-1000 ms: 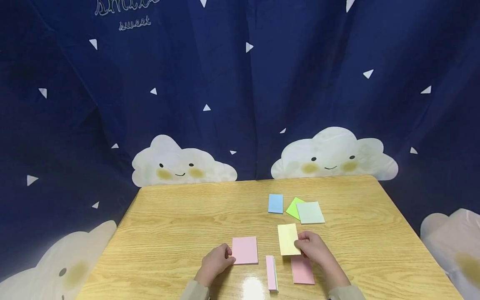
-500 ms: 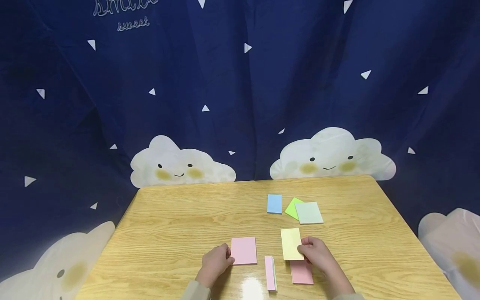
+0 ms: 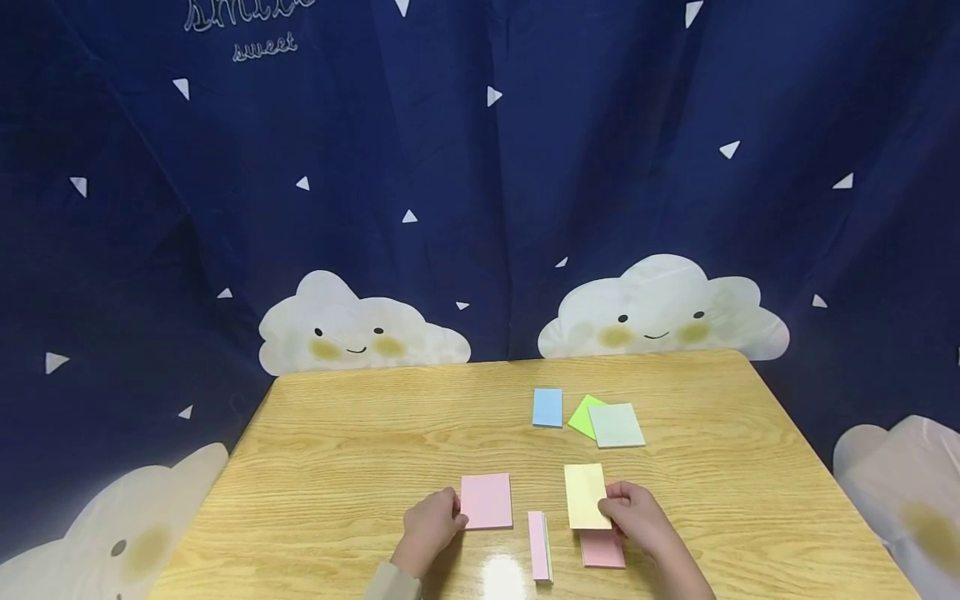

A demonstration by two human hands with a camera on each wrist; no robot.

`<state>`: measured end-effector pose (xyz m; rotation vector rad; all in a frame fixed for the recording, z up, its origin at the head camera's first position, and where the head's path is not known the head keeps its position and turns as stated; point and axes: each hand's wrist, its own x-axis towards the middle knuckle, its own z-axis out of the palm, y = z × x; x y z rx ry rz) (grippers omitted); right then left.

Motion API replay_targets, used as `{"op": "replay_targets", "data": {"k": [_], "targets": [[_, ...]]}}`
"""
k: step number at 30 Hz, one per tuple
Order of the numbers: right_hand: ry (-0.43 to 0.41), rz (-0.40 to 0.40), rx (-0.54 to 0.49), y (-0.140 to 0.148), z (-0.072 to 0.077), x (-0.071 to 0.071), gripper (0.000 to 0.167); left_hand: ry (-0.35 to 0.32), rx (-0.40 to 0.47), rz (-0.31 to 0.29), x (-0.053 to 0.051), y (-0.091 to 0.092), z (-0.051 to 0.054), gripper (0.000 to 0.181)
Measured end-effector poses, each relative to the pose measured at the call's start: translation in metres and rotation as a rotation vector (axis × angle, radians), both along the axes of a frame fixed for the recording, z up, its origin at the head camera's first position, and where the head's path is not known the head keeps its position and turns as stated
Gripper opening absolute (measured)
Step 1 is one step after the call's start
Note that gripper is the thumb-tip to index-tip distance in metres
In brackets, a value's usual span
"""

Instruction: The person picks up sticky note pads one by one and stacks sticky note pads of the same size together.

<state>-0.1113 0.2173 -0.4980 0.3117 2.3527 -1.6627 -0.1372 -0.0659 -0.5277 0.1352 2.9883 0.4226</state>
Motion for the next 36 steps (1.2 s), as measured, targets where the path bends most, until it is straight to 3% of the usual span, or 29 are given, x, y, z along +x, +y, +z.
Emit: {"op": "replay_targets", "data": {"k": [7, 25, 36], "targets": [[0.003, -0.005, -0.027, 0.003, -0.004, 0.002, 0.021, -0.017, 0.019, 0.003, 0.0, 0.001, 0.002, 0.023], [-0.03, -0.021, -0.027, 0.007, -0.009, 0.01, 0.023, 0.034, -0.021, 0.003, 0.002, 0.002, 0.003, 0.024], [-0.019, 0.024, -0.023, 0.014, -0.018, 0.019, 0.025, 0.083, -0.019, -0.002, 0.003, 0.002, 0.002, 0.025]]}}
